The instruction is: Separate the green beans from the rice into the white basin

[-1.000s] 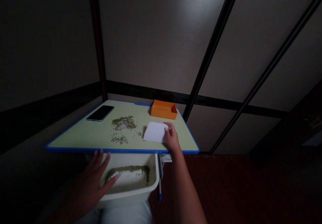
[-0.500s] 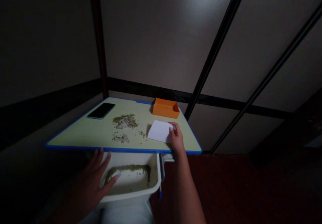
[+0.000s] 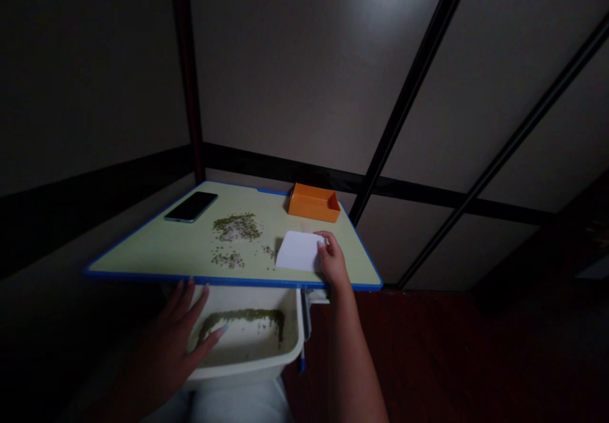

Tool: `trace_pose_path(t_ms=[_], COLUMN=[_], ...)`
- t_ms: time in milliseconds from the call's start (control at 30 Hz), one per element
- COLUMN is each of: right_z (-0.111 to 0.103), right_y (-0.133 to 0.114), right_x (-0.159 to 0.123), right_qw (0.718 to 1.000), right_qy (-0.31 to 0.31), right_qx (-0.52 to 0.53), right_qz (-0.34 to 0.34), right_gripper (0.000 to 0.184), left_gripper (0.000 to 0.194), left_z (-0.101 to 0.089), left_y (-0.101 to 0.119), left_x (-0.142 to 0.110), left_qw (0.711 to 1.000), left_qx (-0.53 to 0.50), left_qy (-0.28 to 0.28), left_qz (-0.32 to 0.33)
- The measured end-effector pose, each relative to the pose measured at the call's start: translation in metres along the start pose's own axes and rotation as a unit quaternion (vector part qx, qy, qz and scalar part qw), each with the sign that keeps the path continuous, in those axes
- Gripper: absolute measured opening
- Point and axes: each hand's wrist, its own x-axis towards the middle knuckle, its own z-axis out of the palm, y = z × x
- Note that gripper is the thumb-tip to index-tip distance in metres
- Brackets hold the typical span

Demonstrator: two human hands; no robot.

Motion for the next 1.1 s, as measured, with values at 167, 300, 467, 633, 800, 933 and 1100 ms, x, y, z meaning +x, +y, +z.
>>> trace_pose_path(t_ms=[167, 300, 467, 633, 800, 933, 1100], right_z=[0.0, 0.001, 0.007, 0.013, 0.017, 0.019, 0.018], right_y=[0.0, -0.002, -0.007, -0.013, -0.016, -0.016, -0.016], right_x=[0.0, -0.001, -0.002, -0.006, -0.011, -0.012, -0.012], right_qw=[1.0, 0.999, 0.998, 0.996, 0.994, 0.993, 0.996], right_qy=[-0.014, -0.031, -0.059, -0.085, -0.103, -0.114, -0.085], right_qx=[0.013, 0.006, -0.016, -0.025, -0.017, -0.001, 0.016], right_qz=[0.023, 0.026, 0.029, 0.025, 0.022, 0.028, 0.026], right_gripper=[0.033, 0.038, 0.039, 0.037, 0.037, 0.038, 0.039], left_gripper=[0.076, 0.075, 0.074, 0.074, 0.073, 0.074, 0.075], left_z=[0.001, 0.002, 0.002, 0.003, 0.005, 0.005, 0.004], left_y=[0.0, 0.0, 0.0, 0.0, 0.0, 0.0, 0.0], left_x=[-0.001, 0.0, 0.001, 0.0, 0.0, 0.0, 0.0], left_qw=[1.0, 1.0, 1.0, 1.0, 1.0, 1.0, 1.0], left_qx=[0.007, 0.008, 0.008, 0.007, 0.002, -0.002, -0.003], left_qy=[0.007, 0.011, 0.018, 0.02, 0.015, 0.012, 0.009], left_qz=[0.002, 0.006, 0.009, 0.01, 0.006, 0.005, 0.004])
